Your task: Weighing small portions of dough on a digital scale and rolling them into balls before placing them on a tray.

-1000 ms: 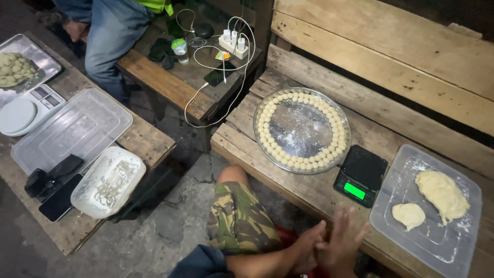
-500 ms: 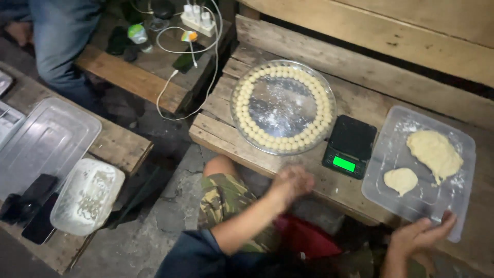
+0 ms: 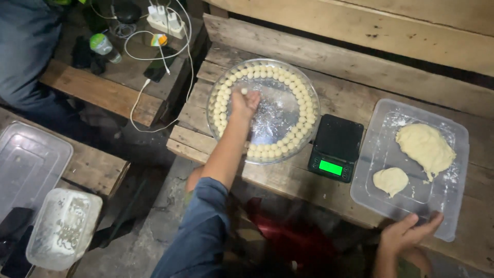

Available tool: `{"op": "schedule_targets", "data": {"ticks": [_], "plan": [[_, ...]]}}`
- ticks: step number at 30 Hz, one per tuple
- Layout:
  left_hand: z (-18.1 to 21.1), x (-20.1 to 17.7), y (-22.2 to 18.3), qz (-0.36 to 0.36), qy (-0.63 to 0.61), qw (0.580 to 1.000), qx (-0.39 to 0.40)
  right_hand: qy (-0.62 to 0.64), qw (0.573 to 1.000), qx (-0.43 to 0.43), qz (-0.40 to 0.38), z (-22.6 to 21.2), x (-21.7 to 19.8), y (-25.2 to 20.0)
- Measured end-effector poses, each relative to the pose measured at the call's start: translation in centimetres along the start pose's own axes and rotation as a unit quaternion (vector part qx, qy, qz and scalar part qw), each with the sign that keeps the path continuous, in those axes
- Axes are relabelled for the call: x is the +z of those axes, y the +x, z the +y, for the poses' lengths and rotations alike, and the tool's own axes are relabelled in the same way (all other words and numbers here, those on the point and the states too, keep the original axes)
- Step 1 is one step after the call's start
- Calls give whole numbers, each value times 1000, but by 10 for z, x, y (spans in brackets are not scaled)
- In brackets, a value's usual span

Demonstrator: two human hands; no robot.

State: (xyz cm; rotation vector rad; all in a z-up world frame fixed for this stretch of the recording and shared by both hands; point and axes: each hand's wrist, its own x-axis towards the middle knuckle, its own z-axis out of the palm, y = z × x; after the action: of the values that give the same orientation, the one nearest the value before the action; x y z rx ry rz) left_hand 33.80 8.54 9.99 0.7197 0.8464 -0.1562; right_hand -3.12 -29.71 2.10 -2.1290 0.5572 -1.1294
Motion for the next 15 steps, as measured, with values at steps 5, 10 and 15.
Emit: {"op": "schedule_targets", "data": {"ticks": [5, 10, 15], "plan": [[9, -1, 21, -46, -12, 999, 0, 2, 1000, -13, -4, 14, 3, -2], [-5, -22, 91, -7, 13, 999, 31, -19, 999, -35, 0, 19, 2, -2], [-8, -23, 111, 0, 131, 988, 78, -46, 997, -67, 7, 6, 3, 3]]}}
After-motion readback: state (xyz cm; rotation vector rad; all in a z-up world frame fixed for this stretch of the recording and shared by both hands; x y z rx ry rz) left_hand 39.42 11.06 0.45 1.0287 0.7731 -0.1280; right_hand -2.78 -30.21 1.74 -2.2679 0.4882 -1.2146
